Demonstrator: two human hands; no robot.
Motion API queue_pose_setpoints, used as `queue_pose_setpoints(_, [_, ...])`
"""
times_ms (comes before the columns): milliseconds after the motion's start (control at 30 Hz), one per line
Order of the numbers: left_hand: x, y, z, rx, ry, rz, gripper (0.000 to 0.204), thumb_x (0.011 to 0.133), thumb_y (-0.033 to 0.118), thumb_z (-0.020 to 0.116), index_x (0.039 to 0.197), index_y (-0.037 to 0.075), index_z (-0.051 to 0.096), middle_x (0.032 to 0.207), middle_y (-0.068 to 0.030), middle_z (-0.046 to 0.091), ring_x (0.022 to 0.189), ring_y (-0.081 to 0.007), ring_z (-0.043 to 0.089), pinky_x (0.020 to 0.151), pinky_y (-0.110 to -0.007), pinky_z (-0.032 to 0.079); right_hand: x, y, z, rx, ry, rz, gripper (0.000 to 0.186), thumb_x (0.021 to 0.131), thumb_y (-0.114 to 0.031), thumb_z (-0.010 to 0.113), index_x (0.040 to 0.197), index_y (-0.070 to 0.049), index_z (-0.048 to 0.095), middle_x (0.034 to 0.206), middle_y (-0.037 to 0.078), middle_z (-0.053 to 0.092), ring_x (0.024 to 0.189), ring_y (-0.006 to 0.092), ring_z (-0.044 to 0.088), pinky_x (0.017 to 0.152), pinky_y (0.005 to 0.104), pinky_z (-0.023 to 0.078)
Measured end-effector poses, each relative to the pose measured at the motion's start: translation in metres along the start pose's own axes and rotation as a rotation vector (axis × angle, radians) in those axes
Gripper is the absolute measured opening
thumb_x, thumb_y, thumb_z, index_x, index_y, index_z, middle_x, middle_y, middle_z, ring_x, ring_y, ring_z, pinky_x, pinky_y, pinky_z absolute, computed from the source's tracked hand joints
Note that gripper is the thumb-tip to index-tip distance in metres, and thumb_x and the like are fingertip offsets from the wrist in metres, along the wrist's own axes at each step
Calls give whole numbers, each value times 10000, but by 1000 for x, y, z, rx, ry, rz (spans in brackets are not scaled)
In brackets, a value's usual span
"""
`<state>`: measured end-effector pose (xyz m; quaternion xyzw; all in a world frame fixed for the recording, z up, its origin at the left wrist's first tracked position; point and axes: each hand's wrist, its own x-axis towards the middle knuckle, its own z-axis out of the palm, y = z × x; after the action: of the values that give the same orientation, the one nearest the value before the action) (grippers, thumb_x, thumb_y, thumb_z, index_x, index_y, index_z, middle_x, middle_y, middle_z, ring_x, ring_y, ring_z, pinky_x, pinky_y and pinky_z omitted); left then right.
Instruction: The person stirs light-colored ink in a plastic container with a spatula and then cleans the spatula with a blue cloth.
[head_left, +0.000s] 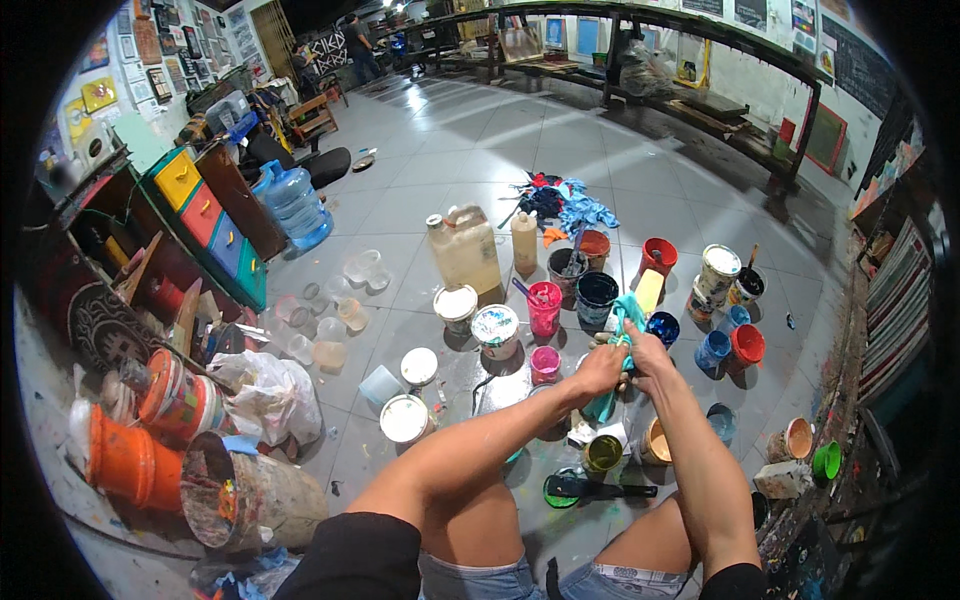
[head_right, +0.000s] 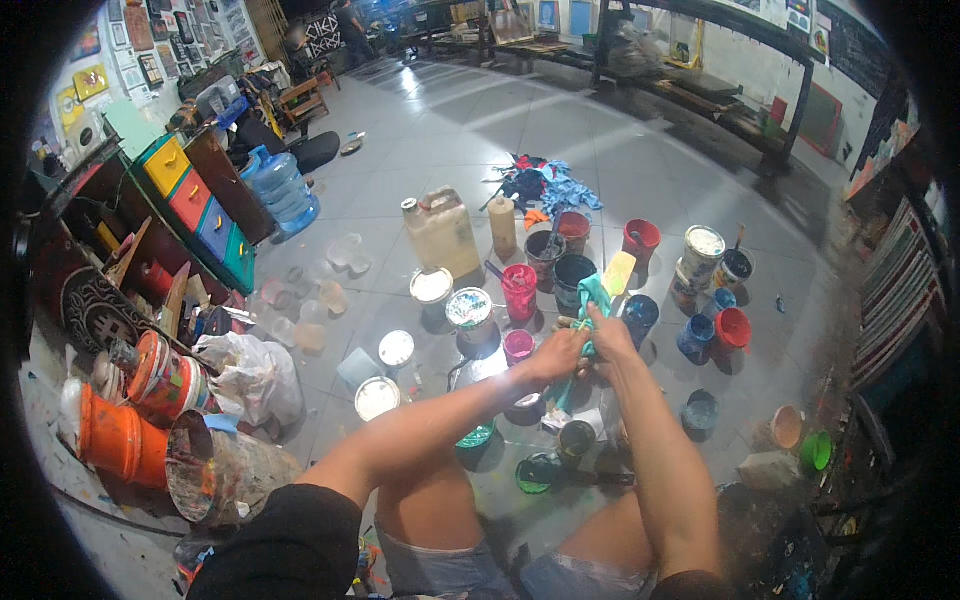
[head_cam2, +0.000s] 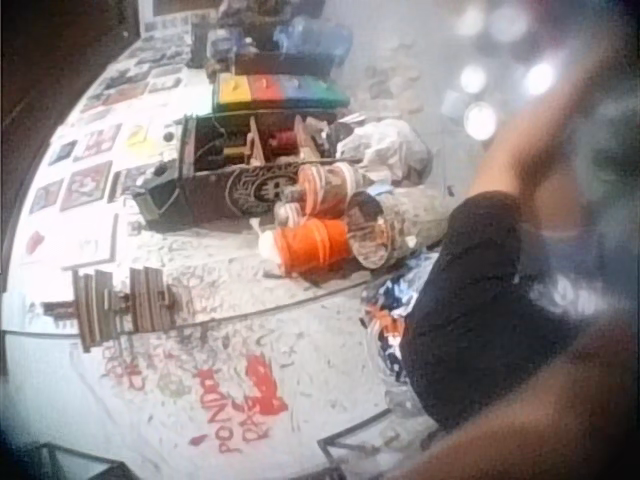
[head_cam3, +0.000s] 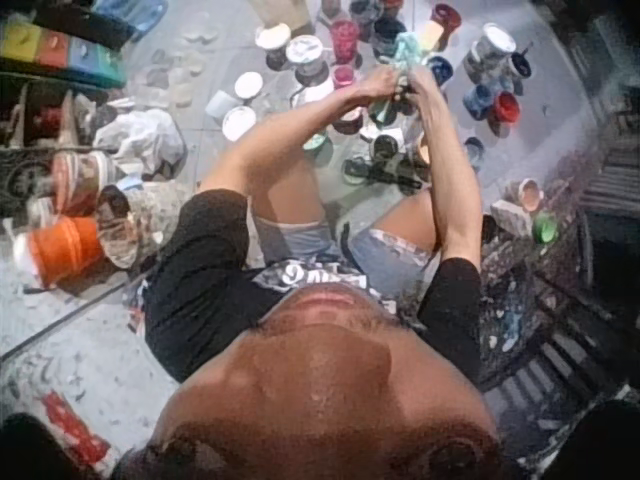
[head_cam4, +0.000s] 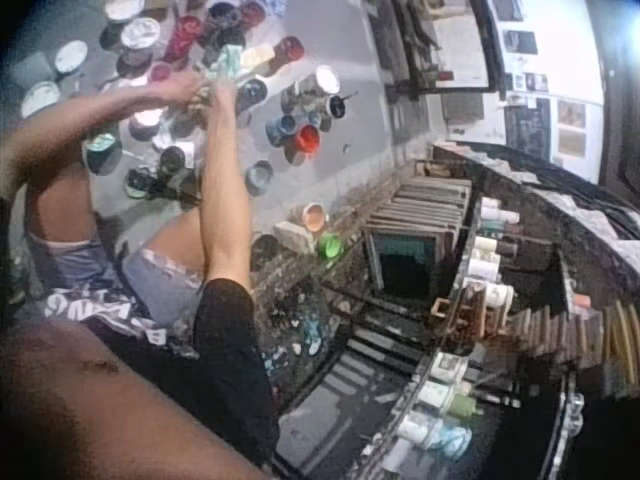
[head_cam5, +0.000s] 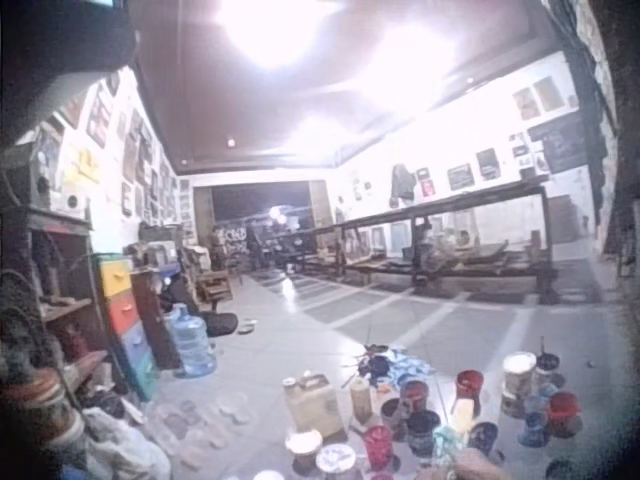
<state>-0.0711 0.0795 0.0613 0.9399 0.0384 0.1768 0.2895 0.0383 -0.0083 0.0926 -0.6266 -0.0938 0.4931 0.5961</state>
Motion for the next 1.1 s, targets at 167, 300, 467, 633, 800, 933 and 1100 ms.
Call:
queue_pose_setpoints(167, [8, 16, -1, -380, -112, -201, 245, 918, 190, 451, 1035, -22, 488, 902, -242, 589, 840, -426, 579, 727, -506, 448, 2, -10, -2, 271, 30, -82, 491, 973, -434, 430, 1106, 27, 537, 982, 166, 672, 792, 276, 666, 716, 410, 548])
queue_pose_setpoints(300, [4, 28, -1, -215, -41, -62, 272, 957, 210, 401, 1019, -42, 483, 846, -260, 575, 801, -436, 579, 689, -517, 440, -10, -25, -6, 375, 103, -132, 414, 992, -390, 396, 1077, 0, 504, 1004, 180, 648, 919, 323, 660, 756, 436, 550])
queue_pose_setpoints(467, [-3, 44, 4, -79, 0, 60, 229, 943, 157, 392, 1014, -38, 489, 830, -261, 571, 799, -430, 583, 644, -504, 455, -17, -26, -14, 408, 84, -198, 401, 998, -372, 385, 1108, 3, 472, 1082, 193, 621, 906, 341, 660, 687, 459, 563])
queue_pose_setpoints(633, [8, 18, -10, -196, 21, -95, 239, 928, 155, 378, 961, -43, 508, 839, -286, 590, 796, -439, 600, 674, -519, 463, 28, 9, -16, -9, 70, -140, 476, 962, -407, 468, 1001, 48, 603, 1008, 191, 650, 849, 258, 646, 683, 403, 504])
queue_pose_setpoints(800, [2, 20, -23, -369, -48, -356, 383, 960, 269, 366, 917, -61, 556, 887, -310, 605, 828, -436, 606, 709, -493, 462, 35, 28, -6, -36, 105, -205, 483, 938, -402, 507, 1017, 63, 611, 983, 184, 650, 833, 242, 629, 680, 396, 481])
queue_pose_setpoints(933, [0, 11, -10, -451, 87, -355, 404, 958, 298, 393, 887, -51, 581, 850, -295, 618, 823, -408, 622, 719, -478, 454, 18, 9, 14, -8, 128, -320, 369, 977, -287, 456, 1068, 54, 562, 903, 166, 674, 777, 240, 657, 656, 364, 504])
queue_pose_setpoints(1100, [0, 50, -31, -495, -155, -349, 388, 932, 338, 494, 887, -28, 617, 759, -194, 633, 740, -283, 624, 700, -413, 466, -6, -21, -11, 70, 345, -343, 304, 993, -270, 433, 1049, 15, 522, 742, 89, 609, 562, 177, 590, 497, 313, 462])
